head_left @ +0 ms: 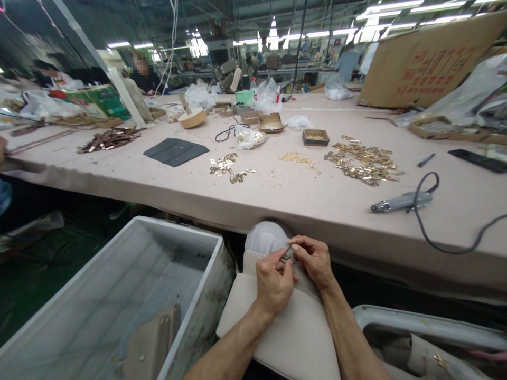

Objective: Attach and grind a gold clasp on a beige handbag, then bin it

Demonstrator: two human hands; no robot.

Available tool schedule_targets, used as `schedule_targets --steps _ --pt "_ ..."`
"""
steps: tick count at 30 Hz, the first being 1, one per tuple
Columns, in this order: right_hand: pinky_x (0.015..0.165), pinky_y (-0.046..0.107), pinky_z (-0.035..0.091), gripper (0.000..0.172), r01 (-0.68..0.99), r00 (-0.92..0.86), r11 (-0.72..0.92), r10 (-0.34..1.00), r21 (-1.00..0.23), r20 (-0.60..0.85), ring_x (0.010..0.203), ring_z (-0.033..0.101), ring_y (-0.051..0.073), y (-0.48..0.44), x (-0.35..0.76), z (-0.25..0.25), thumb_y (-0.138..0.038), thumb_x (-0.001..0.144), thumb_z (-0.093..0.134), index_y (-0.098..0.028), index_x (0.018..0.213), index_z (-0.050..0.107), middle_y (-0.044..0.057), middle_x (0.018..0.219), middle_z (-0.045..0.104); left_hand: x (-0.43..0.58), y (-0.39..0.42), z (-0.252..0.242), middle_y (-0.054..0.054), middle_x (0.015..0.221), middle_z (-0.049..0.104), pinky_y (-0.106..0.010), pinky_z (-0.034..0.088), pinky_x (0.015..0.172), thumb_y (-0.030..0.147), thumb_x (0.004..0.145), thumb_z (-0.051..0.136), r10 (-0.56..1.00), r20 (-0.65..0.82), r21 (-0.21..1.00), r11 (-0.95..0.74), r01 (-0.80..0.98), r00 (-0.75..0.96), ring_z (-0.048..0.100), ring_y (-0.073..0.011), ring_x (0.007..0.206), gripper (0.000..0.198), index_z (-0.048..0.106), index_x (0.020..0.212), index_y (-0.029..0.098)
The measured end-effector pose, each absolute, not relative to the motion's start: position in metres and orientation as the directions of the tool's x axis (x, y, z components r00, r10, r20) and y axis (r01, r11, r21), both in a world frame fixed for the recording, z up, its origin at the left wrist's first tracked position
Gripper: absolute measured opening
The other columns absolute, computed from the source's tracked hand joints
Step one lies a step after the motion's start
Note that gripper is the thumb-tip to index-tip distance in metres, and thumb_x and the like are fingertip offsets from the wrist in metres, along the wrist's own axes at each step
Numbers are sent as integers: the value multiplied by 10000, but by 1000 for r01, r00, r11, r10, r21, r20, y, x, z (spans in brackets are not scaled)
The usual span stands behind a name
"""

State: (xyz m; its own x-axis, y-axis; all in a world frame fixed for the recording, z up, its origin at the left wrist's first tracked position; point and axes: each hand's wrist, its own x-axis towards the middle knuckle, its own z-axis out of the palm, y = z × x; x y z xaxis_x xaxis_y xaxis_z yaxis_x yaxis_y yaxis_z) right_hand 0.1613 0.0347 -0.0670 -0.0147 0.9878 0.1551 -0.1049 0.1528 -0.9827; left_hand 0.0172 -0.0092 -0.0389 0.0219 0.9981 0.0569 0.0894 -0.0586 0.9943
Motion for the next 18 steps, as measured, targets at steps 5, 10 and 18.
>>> schedule_targets --steps 5,10,18 --pt "418 206 333 249 -102 -10 152 988 -983 153 480 453 72 34 163 -70 -410 885 767 -171 954 782 35 847 647 18 -8 -42 -135 965 809 -268 578 556 279 965 616 996 81 991 -84 101 31 735 -202 576 305 732 1214 147" --pt "412 207 321 254 -107 0 157 987 -982 158 471 445 74 34 163 -68 -418 879 765 -174 945 783 33 816 639 17 -6 -43 -67 722 767 -256 569 562 282 955 635 998 27 999 -29 27 52 720 -202 570 291 745 1196 160" --pt "486 226 386 236 -201 -61 182 978 -963 198 559 490 104 33 165 -63 -390 855 808 -191 980 787 26 825 615 13 11 -34 -96 735 767 -204 507 421 394 827 784 984 -152 942 173 -286 95 646 -133 423 341 806 952 78"
